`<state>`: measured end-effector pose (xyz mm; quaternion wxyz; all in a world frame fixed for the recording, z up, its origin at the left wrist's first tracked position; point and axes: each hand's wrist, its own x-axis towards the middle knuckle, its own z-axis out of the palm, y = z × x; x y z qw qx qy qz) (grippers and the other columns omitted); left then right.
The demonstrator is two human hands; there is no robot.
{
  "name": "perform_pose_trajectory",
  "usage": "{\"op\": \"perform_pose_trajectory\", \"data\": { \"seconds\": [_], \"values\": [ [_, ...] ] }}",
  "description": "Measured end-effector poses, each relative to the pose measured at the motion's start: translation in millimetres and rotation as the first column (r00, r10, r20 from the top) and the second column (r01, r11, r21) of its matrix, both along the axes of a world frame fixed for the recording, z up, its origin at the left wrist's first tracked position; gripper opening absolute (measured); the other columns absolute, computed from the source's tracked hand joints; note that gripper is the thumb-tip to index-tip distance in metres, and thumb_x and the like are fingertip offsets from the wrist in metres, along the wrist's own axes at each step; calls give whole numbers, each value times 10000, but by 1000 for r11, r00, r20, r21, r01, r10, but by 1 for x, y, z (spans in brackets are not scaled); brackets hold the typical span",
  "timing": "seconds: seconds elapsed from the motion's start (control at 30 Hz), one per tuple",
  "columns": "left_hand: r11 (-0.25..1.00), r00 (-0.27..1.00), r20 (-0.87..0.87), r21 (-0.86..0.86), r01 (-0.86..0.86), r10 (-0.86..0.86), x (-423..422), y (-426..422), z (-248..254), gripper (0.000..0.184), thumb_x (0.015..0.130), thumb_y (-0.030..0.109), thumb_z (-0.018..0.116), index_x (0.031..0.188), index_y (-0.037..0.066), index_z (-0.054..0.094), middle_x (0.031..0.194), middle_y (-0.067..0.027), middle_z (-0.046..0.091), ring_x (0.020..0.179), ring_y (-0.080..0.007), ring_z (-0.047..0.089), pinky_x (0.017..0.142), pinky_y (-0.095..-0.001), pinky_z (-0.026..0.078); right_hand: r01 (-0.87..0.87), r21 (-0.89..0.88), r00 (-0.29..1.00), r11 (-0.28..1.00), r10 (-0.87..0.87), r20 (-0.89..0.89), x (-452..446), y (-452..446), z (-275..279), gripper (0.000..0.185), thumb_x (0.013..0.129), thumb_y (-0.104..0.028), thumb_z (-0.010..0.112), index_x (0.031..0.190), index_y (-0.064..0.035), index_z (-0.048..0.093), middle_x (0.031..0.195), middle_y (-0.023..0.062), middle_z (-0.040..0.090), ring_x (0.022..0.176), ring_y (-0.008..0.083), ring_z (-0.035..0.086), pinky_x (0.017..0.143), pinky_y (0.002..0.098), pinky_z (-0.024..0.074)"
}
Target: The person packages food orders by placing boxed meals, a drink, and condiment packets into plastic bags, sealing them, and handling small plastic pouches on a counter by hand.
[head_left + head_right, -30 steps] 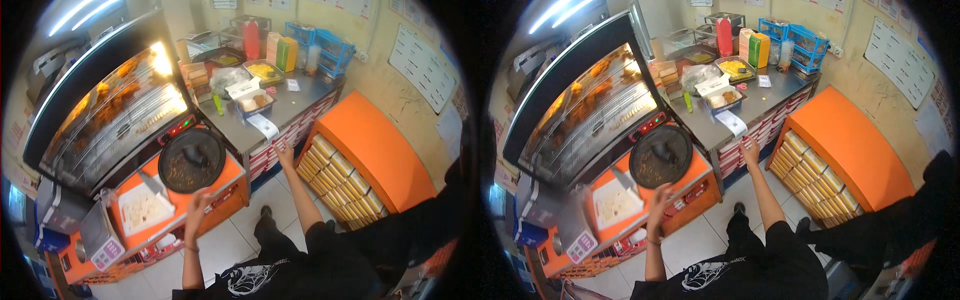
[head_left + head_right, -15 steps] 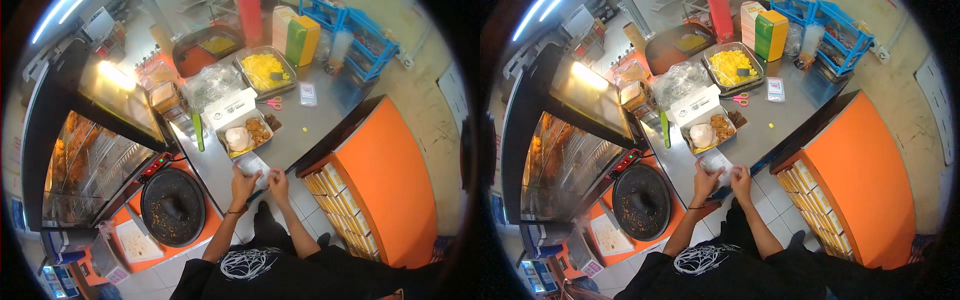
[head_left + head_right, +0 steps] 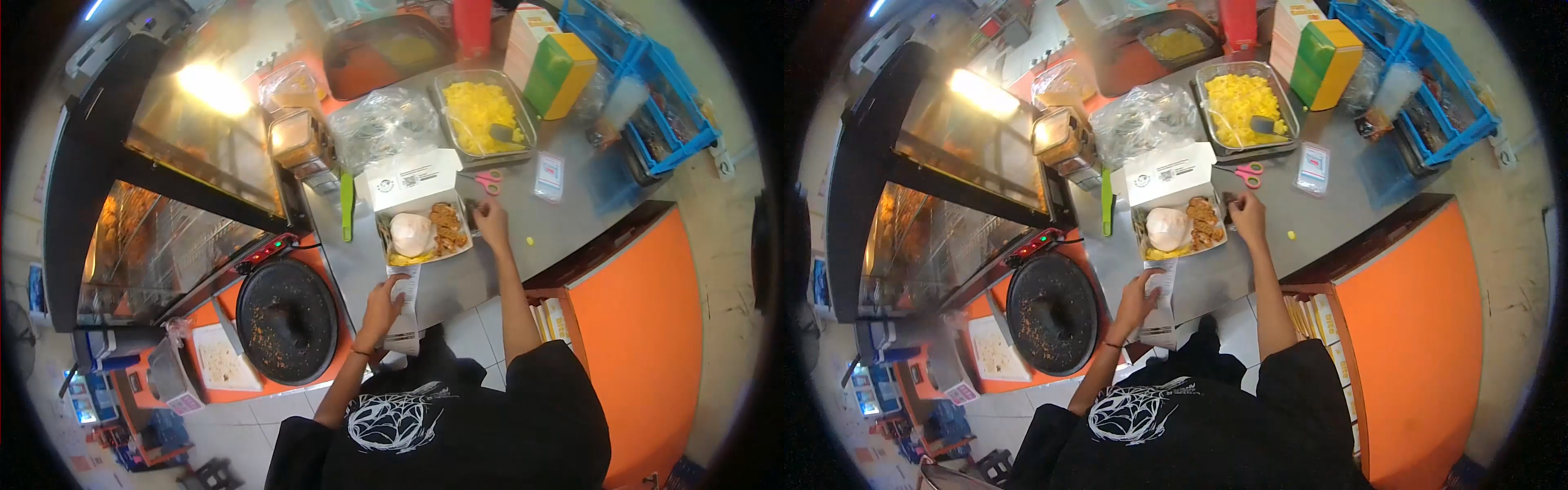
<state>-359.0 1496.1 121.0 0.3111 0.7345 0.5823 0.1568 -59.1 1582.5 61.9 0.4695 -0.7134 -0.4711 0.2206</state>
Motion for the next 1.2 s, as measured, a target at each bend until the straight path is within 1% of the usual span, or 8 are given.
{"op": "perform_pose_trajectory", "data": {
  "seconds": [0.1, 0.27, 0.33, 0.47, 0.6, 0.73, 0.77, 1.2],
  "values": [
    [837, 853, 432, -314, 448, -294, -63, 22, 2, 350, 816, -30, 520, 1133, 65, 635, 1134, -33, 633, 859, -111, 569, 802, -312, 478, 137, 46, 990, 990, -135, -34, -9, -13, 23, 183, 782, -64, 600, 964, -45, 601, 759, 173, 612, 669, 342, 599, 648, 396, 470],
    [974, 882, -459, -132, -184, 105, -87, 53, 37, 305, 894, 107, 473, 1147, 5, 611, 1045, -173, 657, 908, -204, 629, 837, -324, 468, 132, 143, 990, 981, -123, -73, -17, -11, -4, 253, 872, -65, 533, 1098, -126, 630, 985, 156, 618, 884, 315, 608, 758, 347, 475],
    [933, 909, 245, 39, -357, 337, -44, 72, 27, 398, 972, 285, 404, 1144, -21, 591, 1026, -269, 617, 880, -293, 628, 825, -345, 464, 69, 186, 976, 980, -28, -214, -33, -10, 8, 230, 900, -107, 518, 1102, -100, 627, 1031, 138, 607, 942, 297, 589, 805, 336, 459],
    [998, 994, 92, 14, -62, 60, -12, 115, -65, 625, 994, 460, 239, 1062, -66, 569, 1039, -272, 592, 1064, -273, 518, 922, -393, 378, -17, 257, 851, 966, 149, -503, -47, -10, 18, 319, 964, -241, 455, 1145, -17, 592, 1132, 118, 571, 1072, 241, 529, 920, 326, 403],
    [966, 747, 631, -251, -57, 209, -4, 104, -82, 607, 981, 517, 236, 1205, 8, 479, 1157, -75, 525, 998, -199, 484, 925, -313, 367, 40, 232, 806, 972, 106, -583, -53, -17, 25, 407, 979, -297, 403, 1244, -11, 521, 1208, 131, 538, 1125, 226, 505, 974, 321, 374],
    [941, 674, 707, -334, 50, 215, -10, 97, -54, 662, 980, 510, 206, 1469, 75, 105, 1529, -111, 76, 1405, -203, 51, 1136, -377, 28, 72, 300, 752, 951, 146, -642, -64, -26, 21, 393, 975, -298, 428, 1229, -21, 541, 1207, 104, 540, 1119, 179, 511, 967, 289, 396],
    [971, 701, 689, -240, -16, 182, -6, 91, -48, 657, 968, 520, 259, 1459, 98, 151, 1475, -101, 185, 1367, -213, 146, 1118, -388, 114, 139, 353, 397, 925, 275, -876, -72, -30, 19, 381, 953, -295, 495, 1213, -23, 556, 1171, 85, 555, 1103, 133, 512, 907, 259, 440],
    [597, 608, 768, -589, 545, 203, -33, 23, -21, 802, 909, 652, 220, 1468, 93, 93, 1505, -130, 157, 1373, -297, 198, 1109, -445, 222, 670, 125, 663, 732, -514, -545, -196, -234, 73, 561, 805, -338, 698, 1279, -100, 516, 1227, 128, 481, 1177, 235, 451, 1038, 325, 304]
  ]
}}
